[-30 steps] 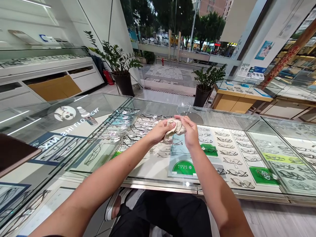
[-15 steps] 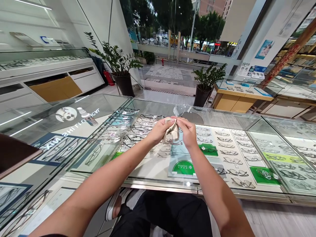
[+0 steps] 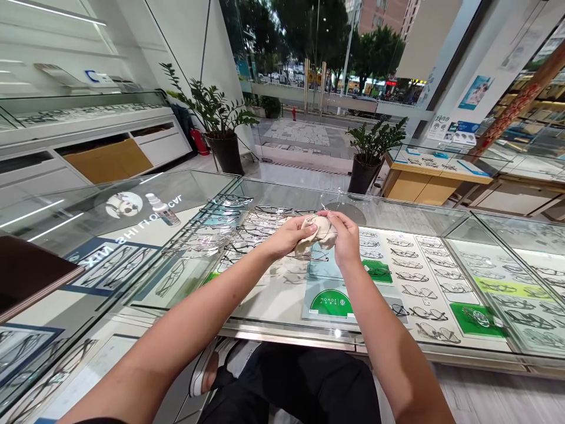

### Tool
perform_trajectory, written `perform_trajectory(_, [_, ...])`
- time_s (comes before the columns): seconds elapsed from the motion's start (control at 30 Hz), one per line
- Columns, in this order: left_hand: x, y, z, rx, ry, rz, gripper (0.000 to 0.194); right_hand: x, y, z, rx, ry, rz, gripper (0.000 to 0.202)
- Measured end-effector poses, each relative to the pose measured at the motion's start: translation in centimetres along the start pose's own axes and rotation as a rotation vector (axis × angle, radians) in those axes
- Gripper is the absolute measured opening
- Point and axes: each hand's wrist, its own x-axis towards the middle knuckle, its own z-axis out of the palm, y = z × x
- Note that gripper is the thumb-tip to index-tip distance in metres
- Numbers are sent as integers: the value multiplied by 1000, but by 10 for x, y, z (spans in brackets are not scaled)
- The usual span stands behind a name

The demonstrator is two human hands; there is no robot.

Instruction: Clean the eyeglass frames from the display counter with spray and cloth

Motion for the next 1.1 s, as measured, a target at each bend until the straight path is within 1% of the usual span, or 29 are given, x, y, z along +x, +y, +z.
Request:
perform_trajectory(0.07, [0, 1, 0, 35, -21, 22, 57, 0, 0, 1, 7, -7, 14, 20])
perform_trajectory(0.13, [0, 0, 1, 41, -7, 60, 58, -1, 1, 2, 5, -24, 6, 20])
perform_trajectory(0.3, [3, -7, 5, 83, 109, 107, 57, -3, 7, 4, 12, -84, -12, 21])
perform_trajectory(0.4, [3, -7, 7, 114, 164, 148, 58, -4, 7, 4, 6, -98, -13, 23])
perform_trajectory(0.47, [4, -4, 8, 121, 179, 163, 59, -4, 5, 5, 4, -107, -9, 24])
perform_trajectory(0.53, [4, -2, 8, 107, 171, 150, 62, -5, 3, 5, 15, -108, -5, 23])
perform_trajectory(0.63, [4, -2, 7, 71, 136, 83, 65, -5, 1, 4, 38, -98, -16, 21])
perform_trajectory(0.73, [2, -3, 6, 32, 105, 29, 65, -5, 2, 4, 42, -108, -10, 21])
perform_trajectory(0.87, [0, -4, 9, -22, 82, 26, 63, -5, 5, 3, 13, -138, -6, 22])
perform_trajectory(0.97, [0, -3, 12, -32, 99, 28, 63, -5, 6, 4, -4, -128, -15, 22])
perform_trajectory(1.1, [2, -1, 14, -26, 161, 60, 63, -5, 6, 5, 5, -109, -11, 21])
